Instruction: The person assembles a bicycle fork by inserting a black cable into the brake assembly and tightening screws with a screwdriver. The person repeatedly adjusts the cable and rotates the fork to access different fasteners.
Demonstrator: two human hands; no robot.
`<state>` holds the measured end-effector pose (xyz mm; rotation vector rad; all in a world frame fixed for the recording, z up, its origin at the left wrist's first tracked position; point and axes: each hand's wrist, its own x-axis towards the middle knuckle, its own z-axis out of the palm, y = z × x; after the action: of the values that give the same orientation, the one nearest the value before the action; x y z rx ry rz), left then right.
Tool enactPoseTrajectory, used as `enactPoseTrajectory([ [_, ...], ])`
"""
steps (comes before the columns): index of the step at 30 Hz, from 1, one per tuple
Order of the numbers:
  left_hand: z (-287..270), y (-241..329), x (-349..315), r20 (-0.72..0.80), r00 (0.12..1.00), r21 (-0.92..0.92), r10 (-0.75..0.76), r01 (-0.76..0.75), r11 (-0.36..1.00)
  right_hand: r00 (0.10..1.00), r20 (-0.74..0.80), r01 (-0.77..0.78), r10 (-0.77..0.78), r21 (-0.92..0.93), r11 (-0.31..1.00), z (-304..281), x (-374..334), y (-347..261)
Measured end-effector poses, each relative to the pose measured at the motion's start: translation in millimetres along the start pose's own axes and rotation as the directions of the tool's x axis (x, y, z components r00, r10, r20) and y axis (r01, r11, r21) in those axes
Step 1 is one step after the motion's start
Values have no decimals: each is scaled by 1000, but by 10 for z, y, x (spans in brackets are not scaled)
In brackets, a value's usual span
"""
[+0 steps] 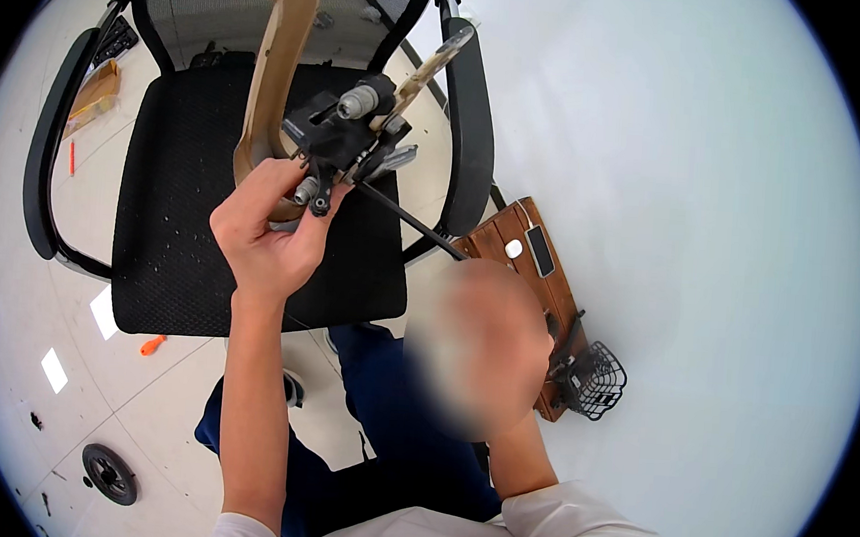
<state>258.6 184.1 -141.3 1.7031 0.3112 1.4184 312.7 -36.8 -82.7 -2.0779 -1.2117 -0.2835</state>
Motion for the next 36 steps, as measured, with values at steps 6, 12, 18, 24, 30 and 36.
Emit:
enactPoseTrajectory([
  [6, -26, -39, -1, 23, 1000, -46, 2, -1, 999, 996, -66, 57, -67, -150, 987, -38, 204, -41],
  [12, -36, -31, -6, 19, 1000, -55, 1, 0, 998, 723, 422, -552, 547, 829, 90, 57, -46, -22],
  [18, -62, 17, 6, 35, 999, -36, 15, -14, 999, 614, 649, -559, 449, 760, -332, 135, -163, -284],
  [24, -8, 47, -17, -46, 998, 65, 43, -40, 997, 984, 13, -172, 179, 358, 918, 121, -112, -332],
  [30, 60, 130, -271, -183, 965, 159, 185, -157, 975, 610, 512, -548, 604, 824, -145, -17, -67, -270],
  [36, 116, 256, -578, -11, 974, 160, 227, -222, 962, 414, 764, -312, 495, 630, -711, -287, -433, 200],
])
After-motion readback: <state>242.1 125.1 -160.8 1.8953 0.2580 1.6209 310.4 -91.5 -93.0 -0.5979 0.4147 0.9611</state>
